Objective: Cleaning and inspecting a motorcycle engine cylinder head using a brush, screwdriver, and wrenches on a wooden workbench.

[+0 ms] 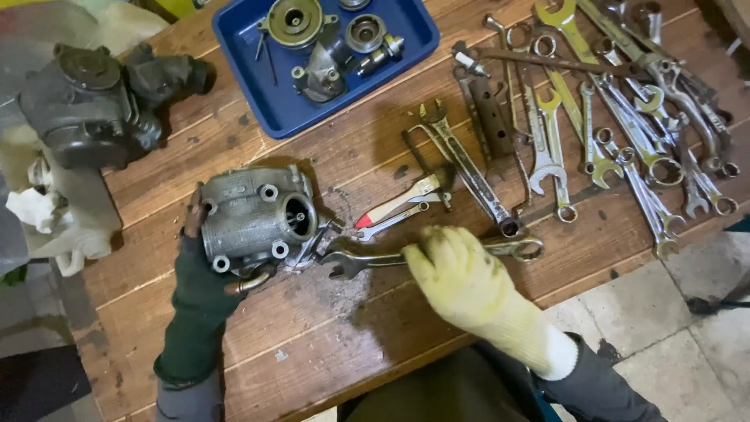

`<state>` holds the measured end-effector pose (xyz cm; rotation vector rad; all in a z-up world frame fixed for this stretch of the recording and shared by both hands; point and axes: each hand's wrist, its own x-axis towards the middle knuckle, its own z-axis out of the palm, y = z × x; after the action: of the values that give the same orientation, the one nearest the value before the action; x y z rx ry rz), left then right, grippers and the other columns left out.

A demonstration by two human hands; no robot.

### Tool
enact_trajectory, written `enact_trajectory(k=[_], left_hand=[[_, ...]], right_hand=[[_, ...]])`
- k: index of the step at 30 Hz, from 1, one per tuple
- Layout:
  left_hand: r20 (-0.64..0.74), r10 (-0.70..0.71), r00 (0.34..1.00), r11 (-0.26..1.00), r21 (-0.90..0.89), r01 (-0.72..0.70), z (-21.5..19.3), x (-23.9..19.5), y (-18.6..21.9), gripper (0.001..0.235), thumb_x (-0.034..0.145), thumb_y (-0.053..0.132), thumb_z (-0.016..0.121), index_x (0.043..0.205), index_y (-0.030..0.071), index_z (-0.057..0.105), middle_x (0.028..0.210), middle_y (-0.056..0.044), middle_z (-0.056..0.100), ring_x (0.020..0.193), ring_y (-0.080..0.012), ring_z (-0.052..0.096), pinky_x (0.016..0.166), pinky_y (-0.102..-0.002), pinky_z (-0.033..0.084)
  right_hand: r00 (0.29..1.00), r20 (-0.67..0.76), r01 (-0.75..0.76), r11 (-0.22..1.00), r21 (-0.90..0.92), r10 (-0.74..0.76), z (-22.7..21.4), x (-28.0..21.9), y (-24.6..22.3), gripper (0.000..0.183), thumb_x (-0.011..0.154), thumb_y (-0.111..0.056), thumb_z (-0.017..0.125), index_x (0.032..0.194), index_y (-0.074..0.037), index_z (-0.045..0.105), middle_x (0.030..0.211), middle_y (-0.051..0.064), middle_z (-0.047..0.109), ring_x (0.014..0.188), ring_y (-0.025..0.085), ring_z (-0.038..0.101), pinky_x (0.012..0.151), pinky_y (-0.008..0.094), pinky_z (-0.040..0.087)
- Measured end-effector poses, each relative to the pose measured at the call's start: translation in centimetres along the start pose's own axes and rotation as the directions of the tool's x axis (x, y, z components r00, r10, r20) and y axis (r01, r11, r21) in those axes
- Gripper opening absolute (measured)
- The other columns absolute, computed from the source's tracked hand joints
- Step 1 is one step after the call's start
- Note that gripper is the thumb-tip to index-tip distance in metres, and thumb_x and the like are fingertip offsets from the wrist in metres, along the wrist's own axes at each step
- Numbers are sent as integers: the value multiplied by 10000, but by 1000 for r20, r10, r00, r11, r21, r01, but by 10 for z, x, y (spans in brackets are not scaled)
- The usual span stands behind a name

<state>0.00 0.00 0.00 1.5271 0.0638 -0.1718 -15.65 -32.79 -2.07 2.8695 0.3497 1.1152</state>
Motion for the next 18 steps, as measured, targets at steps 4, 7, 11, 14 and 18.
enact_trajectory(k=[4, 7, 11, 14, 18], left_hand=[[-22, -70, 997, 996, -52, 69, 8, 1, 10, 674, 875, 366, 766, 1475, 230, 490, 1534, -86, 427, 1306, -272, 499, 1079, -422, 447], [-55, -138, 989, 985, -107, 132, 12, -1, 17, 645, 874, 390, 757, 1455, 244, 518, 1510, -78, 467, 1274, -270, 531, 1050, -418, 473], [-92, -248, 964, 954, -195, 227, 19, -3, 26, 605, 872, 427, 744, 1425, 266, 560, 1474, -65, 527, 1225, -266, 580, 1007, -413, 512], [-103, -317, 943, 925, -252, 284, 26, -4, 34, 580, 870, 452, 736, 1405, 281, 587, 1449, -57, 567, 1192, -263, 612, 978, -410, 538], [-120, -417, 901, 873, -327, 361, 35, -5, 46, 548, 868, 489, 723, 1375, 303, 629, 1413, -45, 627, 1144, -259, 661, 934, -404, 578]], right_hand=[[996, 24, -91, 996, 21, 90, 20, -41, 29, 147, 991, -189, 584, 1119, -261, 594, 907, 107, 581, 776, 308, 655, 480, 377, 527], [970, 170, -158, 982, -104, 174, 11, -51, 55, 250, 877, -245, 541, 1098, -277, 654, 1012, 41, 640, 876, 230, 683, 522, 299, 553], [781, 316, -487, 842, -231, 539, -5, -32, 84, 303, 934, -237, 594, 1233, -252, 639, 1097, 91, 606, 842, 323, 676, 591, 451, 576], [479, 504, -751, 633, -189, 718, -12, -18, 107, 427, 938, -190, 644, 1357, -240, 581, 1258, 145, 565, 987, 485, 694, 741, 644, 613], [349, 508, -849, 495, -183, 787, -19, 1, 127, 423, 1016, -173, 606, 1432, -194, 533, 1390, 178, 512, 1105, 544, 641, 791, 718, 564]])
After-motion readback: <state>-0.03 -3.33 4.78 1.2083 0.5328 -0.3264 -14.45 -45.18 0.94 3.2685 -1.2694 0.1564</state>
